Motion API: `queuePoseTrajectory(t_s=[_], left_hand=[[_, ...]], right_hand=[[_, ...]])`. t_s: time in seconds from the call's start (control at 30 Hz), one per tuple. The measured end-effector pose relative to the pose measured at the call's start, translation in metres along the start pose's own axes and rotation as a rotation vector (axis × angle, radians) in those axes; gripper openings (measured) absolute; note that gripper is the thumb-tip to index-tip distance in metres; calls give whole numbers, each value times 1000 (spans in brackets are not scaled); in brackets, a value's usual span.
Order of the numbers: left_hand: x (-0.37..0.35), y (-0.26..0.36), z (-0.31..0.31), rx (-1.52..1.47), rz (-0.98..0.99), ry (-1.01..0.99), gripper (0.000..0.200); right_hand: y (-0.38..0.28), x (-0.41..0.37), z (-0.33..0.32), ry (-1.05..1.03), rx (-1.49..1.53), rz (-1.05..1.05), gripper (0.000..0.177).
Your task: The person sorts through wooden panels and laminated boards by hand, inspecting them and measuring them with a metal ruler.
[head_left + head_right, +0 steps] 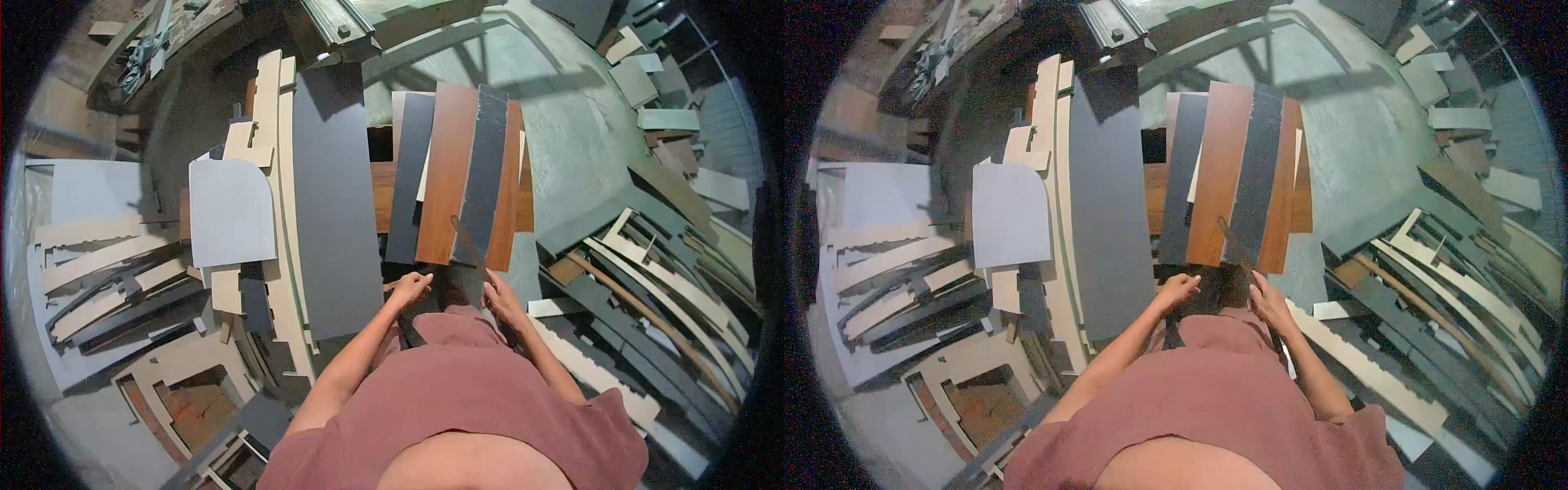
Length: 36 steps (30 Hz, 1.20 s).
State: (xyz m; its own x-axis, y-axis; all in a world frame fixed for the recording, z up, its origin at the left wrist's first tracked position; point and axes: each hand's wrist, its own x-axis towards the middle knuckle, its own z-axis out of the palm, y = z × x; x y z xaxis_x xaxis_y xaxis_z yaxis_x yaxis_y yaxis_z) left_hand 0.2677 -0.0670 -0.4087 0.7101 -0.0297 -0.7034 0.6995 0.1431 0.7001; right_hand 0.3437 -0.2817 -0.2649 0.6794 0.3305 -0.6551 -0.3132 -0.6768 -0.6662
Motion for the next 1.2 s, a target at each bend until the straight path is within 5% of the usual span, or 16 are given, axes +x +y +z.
queuePoseTrajectory(t_s=[0.13, 0.23, 0.43, 0.63, 1.2], left_hand=[[35, 20, 58, 112, -150, 21, 62], [57, 17, 99, -266, -362, 115, 85], [80, 39, 137, -597, -374, 332, 92], [74, 44, 154, -734, -261, 528, 91], [68, 21, 160, -683, -178, 610, 86]], right_hand=[[66, 48, -62, 85, -160, -285, 43], [53, 46, -120, 82, -119, -193, 42], [69, 48, -199, 183, 10, -124, 39], [88, 59, -201, 97, 27, -178, 32], [64, 99, -179, 3, -138, -328, 28]])
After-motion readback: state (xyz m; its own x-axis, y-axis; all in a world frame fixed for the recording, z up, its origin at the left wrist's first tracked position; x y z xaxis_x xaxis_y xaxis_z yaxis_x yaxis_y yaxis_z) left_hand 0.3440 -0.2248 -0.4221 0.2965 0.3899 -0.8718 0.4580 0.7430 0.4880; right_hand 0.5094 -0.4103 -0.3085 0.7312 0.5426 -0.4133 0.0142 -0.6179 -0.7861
